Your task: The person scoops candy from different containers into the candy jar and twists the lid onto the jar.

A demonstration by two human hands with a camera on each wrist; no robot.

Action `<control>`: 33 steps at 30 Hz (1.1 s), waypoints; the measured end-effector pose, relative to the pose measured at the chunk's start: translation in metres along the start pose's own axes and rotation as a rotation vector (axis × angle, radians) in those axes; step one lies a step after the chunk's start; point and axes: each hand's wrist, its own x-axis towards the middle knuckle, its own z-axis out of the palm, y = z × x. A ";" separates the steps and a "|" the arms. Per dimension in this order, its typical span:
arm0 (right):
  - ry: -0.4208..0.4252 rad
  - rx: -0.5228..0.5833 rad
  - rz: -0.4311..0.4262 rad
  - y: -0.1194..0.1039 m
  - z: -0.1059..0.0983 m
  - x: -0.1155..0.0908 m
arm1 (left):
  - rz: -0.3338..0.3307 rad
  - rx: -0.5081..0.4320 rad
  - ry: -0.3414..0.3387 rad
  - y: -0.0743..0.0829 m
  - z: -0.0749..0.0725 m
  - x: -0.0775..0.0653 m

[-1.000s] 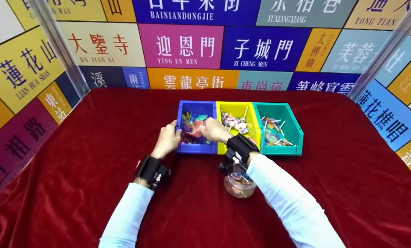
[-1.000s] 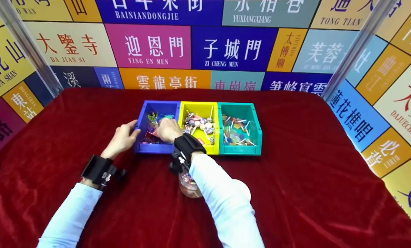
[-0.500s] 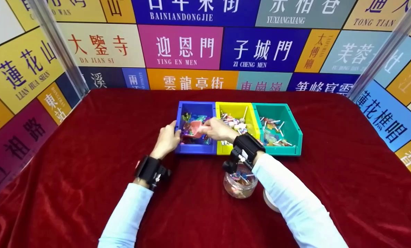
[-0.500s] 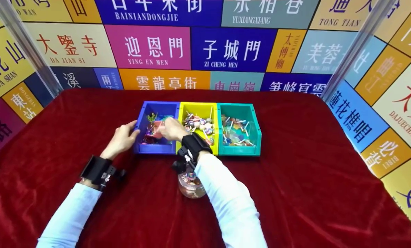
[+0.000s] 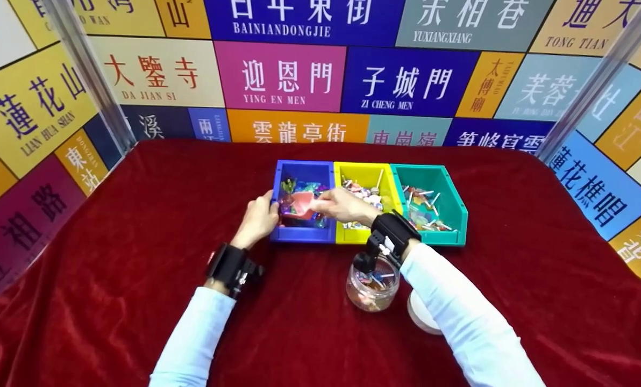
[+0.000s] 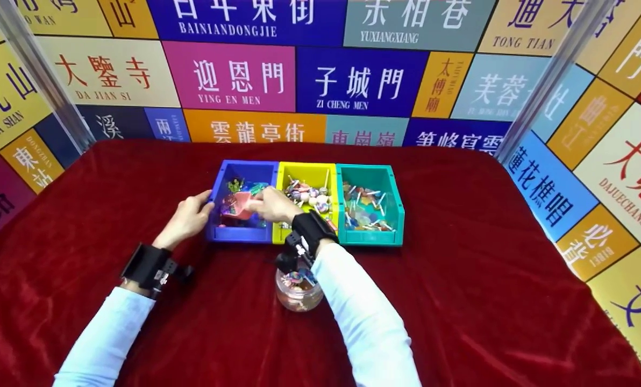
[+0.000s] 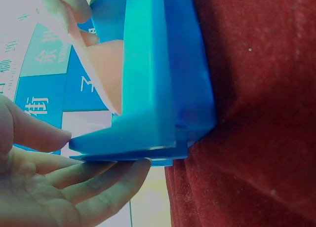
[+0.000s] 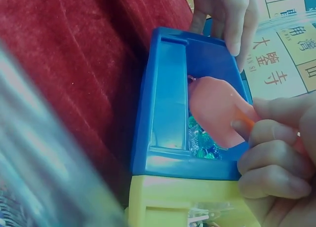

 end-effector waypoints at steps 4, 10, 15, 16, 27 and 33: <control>-0.028 0.088 0.006 0.002 -0.004 -0.003 | 0.001 -0.012 0.002 -0.001 -0.001 0.001; -0.078 0.249 0.033 0.010 -0.009 -0.009 | 0.001 -0.026 0.022 -0.001 -0.001 0.001; -0.093 0.270 0.000 0.016 -0.015 -0.014 | 0.012 -0.018 0.020 0.001 -0.003 0.000; -0.096 0.271 -0.007 0.017 -0.016 -0.015 | 0.016 -0.017 0.021 0.002 -0.003 0.000; -0.101 0.392 -0.064 0.026 -0.025 -0.032 | -0.052 -0.039 0.007 0.006 -0.006 0.000; -0.094 0.448 -0.094 0.031 -0.032 -0.047 | 0.078 -0.090 0.193 0.013 -0.005 -0.003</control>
